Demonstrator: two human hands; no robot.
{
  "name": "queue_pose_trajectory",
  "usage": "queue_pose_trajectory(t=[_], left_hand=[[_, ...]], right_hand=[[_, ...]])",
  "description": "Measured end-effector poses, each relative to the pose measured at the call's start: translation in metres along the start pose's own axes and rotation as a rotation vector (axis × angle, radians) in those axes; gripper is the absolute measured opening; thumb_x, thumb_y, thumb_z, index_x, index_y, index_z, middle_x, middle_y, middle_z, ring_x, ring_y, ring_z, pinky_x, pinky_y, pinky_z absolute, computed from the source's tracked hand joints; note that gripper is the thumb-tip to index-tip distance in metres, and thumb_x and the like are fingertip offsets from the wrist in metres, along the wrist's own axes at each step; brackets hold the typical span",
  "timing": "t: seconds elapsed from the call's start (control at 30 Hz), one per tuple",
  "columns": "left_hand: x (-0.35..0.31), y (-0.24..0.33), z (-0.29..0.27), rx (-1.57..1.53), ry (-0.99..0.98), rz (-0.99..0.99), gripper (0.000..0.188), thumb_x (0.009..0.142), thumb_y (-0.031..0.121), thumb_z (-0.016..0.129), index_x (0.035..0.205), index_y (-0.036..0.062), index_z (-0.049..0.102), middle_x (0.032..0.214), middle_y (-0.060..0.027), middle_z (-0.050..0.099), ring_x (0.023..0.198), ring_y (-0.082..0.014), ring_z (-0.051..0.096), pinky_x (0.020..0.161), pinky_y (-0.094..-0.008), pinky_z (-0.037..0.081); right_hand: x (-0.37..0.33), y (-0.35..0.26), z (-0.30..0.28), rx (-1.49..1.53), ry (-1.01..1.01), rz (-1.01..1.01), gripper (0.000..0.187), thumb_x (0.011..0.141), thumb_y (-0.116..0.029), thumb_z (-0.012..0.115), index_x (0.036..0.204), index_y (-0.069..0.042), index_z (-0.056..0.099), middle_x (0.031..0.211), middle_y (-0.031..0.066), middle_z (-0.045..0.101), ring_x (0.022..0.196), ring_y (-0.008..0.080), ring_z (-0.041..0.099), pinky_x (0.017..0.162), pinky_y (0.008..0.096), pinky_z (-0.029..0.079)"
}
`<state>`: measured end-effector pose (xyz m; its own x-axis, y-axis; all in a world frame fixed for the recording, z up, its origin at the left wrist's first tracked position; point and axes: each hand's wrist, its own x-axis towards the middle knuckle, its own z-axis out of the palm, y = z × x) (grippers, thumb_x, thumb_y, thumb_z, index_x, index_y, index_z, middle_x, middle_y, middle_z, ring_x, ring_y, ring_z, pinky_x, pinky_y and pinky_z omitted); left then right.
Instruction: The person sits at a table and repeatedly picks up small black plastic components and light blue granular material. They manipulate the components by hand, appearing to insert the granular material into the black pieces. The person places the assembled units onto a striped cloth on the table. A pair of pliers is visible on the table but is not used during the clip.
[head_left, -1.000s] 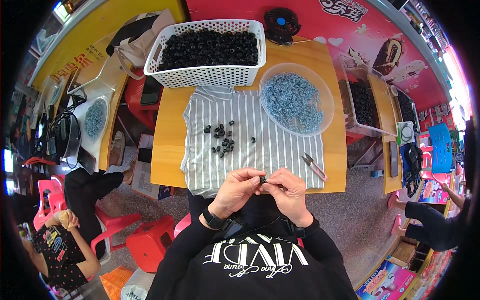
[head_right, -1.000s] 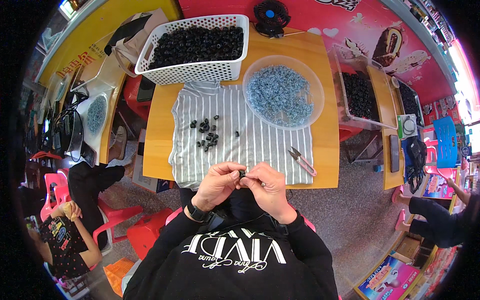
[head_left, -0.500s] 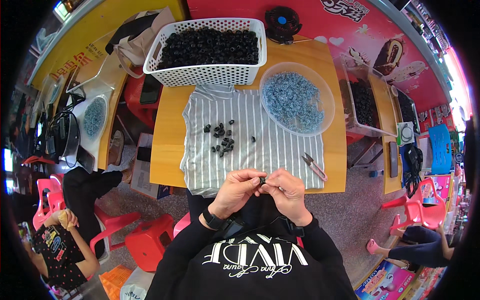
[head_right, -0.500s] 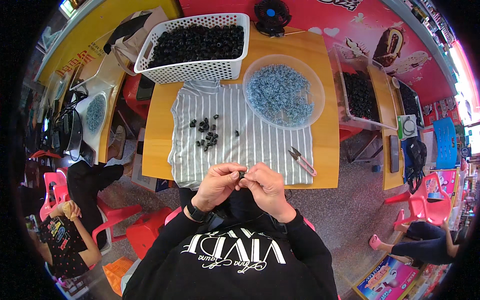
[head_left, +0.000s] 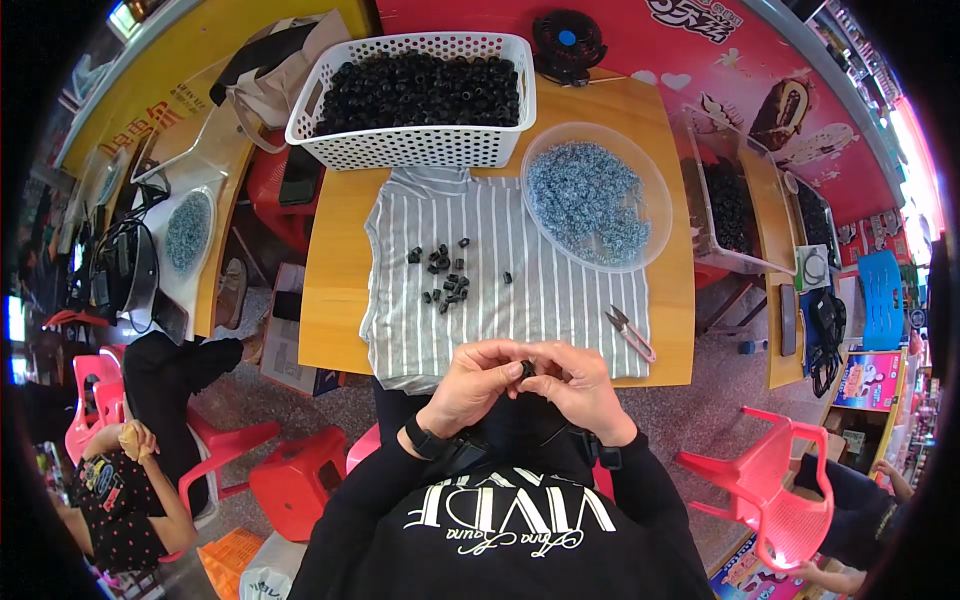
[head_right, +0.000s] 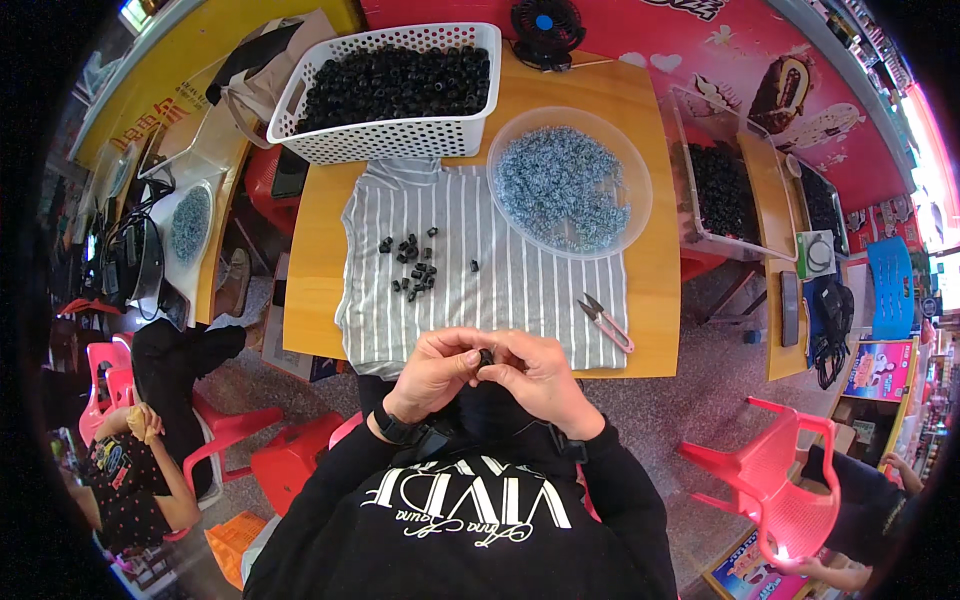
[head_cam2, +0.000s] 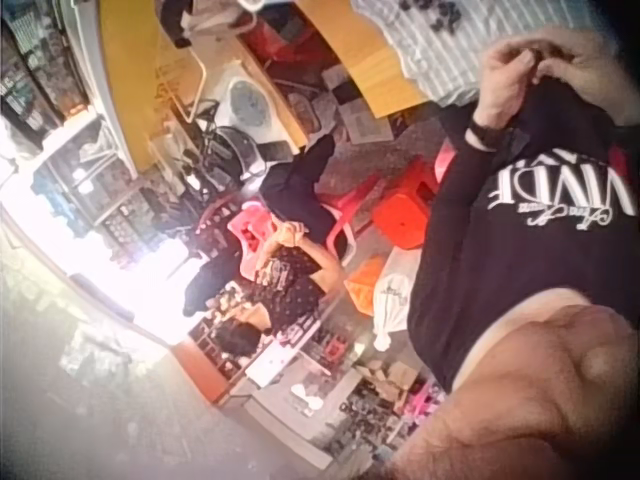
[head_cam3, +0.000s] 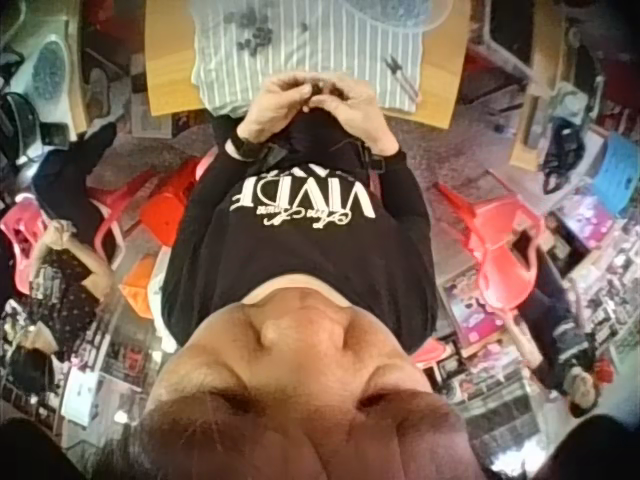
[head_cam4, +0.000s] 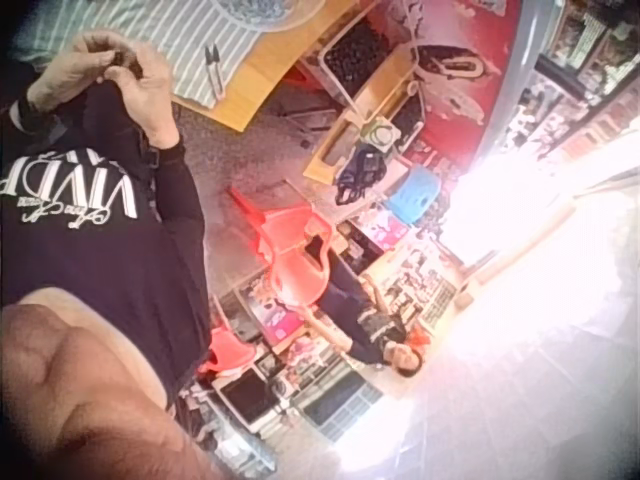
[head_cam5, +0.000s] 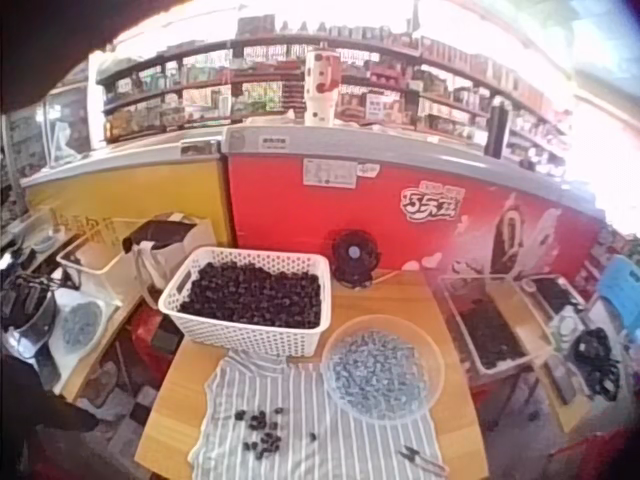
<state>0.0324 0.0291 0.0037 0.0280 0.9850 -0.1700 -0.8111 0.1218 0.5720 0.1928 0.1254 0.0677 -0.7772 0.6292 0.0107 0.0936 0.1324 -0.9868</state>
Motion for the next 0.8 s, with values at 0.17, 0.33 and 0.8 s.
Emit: queue_pose_trajectory(t=[0.17,0.33,0.8], left_hand=[[0.002,0.004,0.002,0.003,-0.037,0.012,0.066,0.090,0.009,0.071,0.147,-0.0017,0.039,0.096,-0.0025,0.060,0.082,-0.0082,0.060,0.068,-0.0214,0.053],[0.002,0.003,-0.002,-0.036,-0.066,0.007,0.062,0.091,0.009,0.071,0.145,-0.0024,0.043,0.095,-0.0020,0.059,0.082,-0.0083,0.060,0.068,-0.0218,0.053],[0.000,0.004,0.001,0.092,-0.020,-0.028,0.047,0.094,0.004,0.065,0.139,-0.0011,0.052,0.099,-0.0008,0.062,0.087,-0.0095,0.062,0.073,-0.0231,0.052]], right_hand=[[0.003,0.009,-0.004,0.009,-0.147,-0.028,0.032,0.084,0.002,0.071,0.115,-0.002,0.067,0.086,0.0101,0.070,0.075,0.0178,0.069,0.065,0.0288,0.052],[0.000,0.018,0.004,-0.077,-0.071,-0.169,0.031,0.083,0.001,0.072,0.114,-0.003,0.067,0.084,0.0099,0.070,0.076,0.0190,0.071,0.065,0.0294,0.054],[0.000,0.030,0.008,-0.095,0.003,-0.284,0.028,0.078,0.003,0.075,0.106,0.001,0.068,0.080,0.0121,0.068,0.070,0.0255,0.069,0.060,0.0315,0.052]])
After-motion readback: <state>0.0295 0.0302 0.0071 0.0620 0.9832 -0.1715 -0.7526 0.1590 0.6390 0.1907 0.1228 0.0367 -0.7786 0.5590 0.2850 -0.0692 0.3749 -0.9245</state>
